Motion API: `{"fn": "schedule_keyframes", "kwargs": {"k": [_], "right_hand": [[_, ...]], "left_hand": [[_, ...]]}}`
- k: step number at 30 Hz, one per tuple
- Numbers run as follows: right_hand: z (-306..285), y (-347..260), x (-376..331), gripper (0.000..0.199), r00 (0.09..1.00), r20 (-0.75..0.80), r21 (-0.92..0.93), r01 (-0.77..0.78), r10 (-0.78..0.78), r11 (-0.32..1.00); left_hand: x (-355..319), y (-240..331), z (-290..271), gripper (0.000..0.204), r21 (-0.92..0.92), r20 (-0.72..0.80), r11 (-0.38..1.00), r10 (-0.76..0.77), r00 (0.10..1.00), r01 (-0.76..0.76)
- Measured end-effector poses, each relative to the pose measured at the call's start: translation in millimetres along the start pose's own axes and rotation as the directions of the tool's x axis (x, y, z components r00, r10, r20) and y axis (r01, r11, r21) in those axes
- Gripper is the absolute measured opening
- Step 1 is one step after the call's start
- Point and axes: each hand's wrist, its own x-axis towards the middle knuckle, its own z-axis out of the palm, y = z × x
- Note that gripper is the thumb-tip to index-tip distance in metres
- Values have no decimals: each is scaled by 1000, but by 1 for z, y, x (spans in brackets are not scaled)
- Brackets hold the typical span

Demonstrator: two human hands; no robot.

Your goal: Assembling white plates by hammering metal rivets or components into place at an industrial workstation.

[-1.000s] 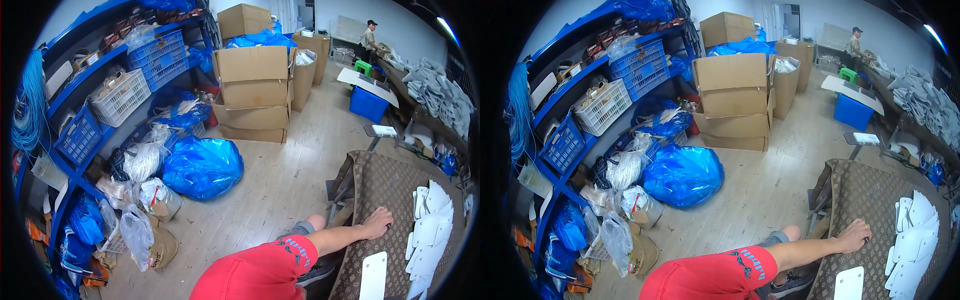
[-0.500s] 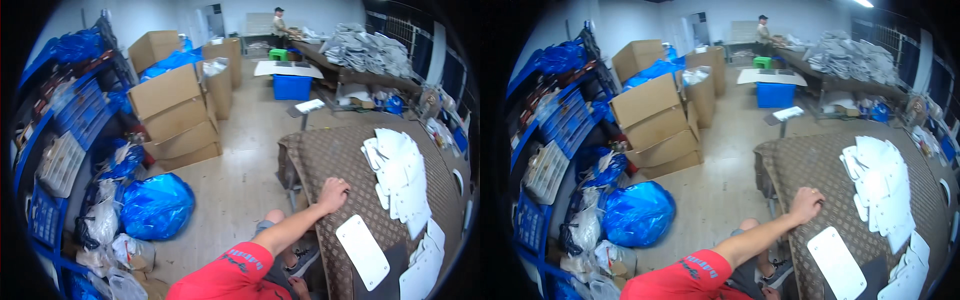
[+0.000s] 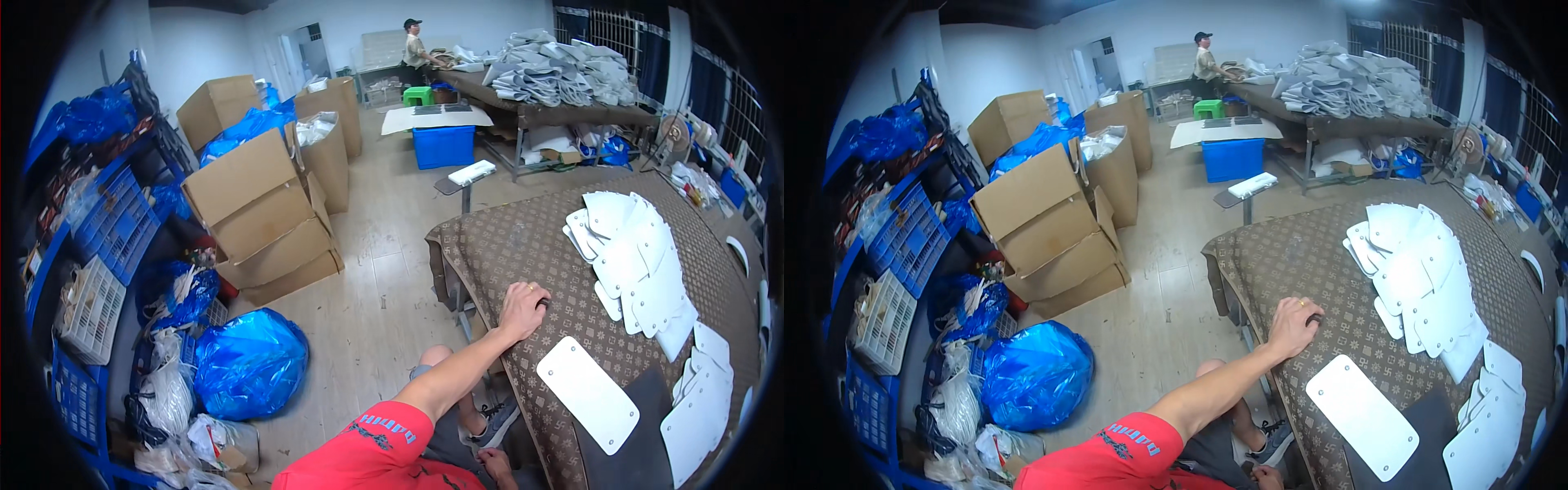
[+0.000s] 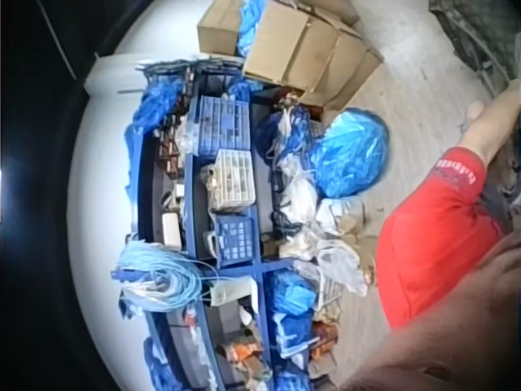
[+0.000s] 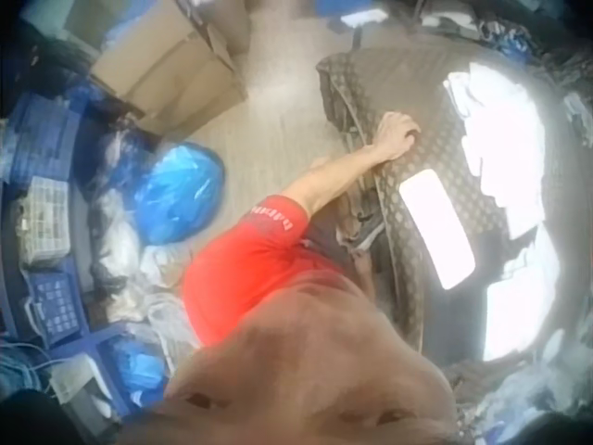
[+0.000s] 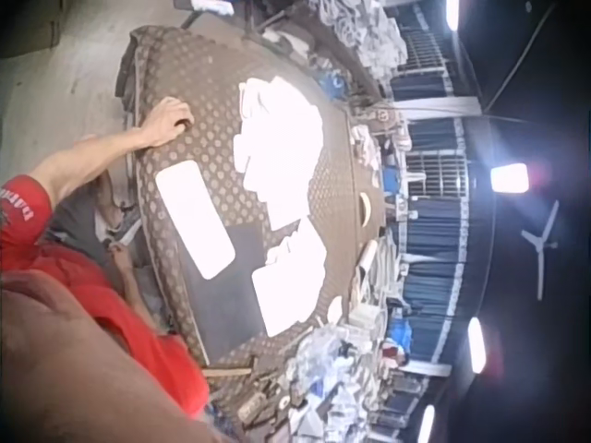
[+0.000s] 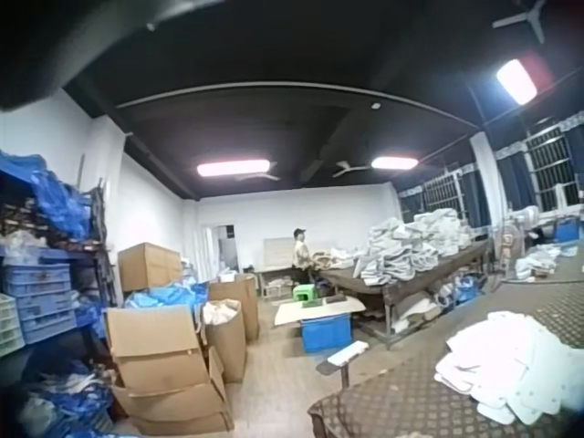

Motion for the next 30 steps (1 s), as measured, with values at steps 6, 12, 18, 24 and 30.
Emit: {"fn": "schedule_keyframes", "kwargs": {"k": [6, 12, 18, 24, 30], "right_hand": [[2, -23, -15, 26, 999, -19, -39, -35, 34, 999], [5, -15, -9, 27, 1000, -4, 15, -11, 11, 1000], [14, -11, -9, 28, 999, -38, 69, -15, 18, 997], [31, 21, 11, 27, 985, -46, 7, 169, -169, 986], [14, -40, -10, 33, 977, -195, 14, 91, -87, 996]], "left_hand": [[1, 0, -1, 19, 13, 30, 1000, -24, 999, 23], [1, 0, -7, 18, 24, 15, 999, -33, 999, 32], [1, 2, -4, 18, 12, -2, 1000, 19, 1000, -19], [14, 10, -3, 22, 32, 88, 999, -16, 996, 13], [14, -18, -4, 18, -11, 62, 1000, -3, 998, 4]]}}
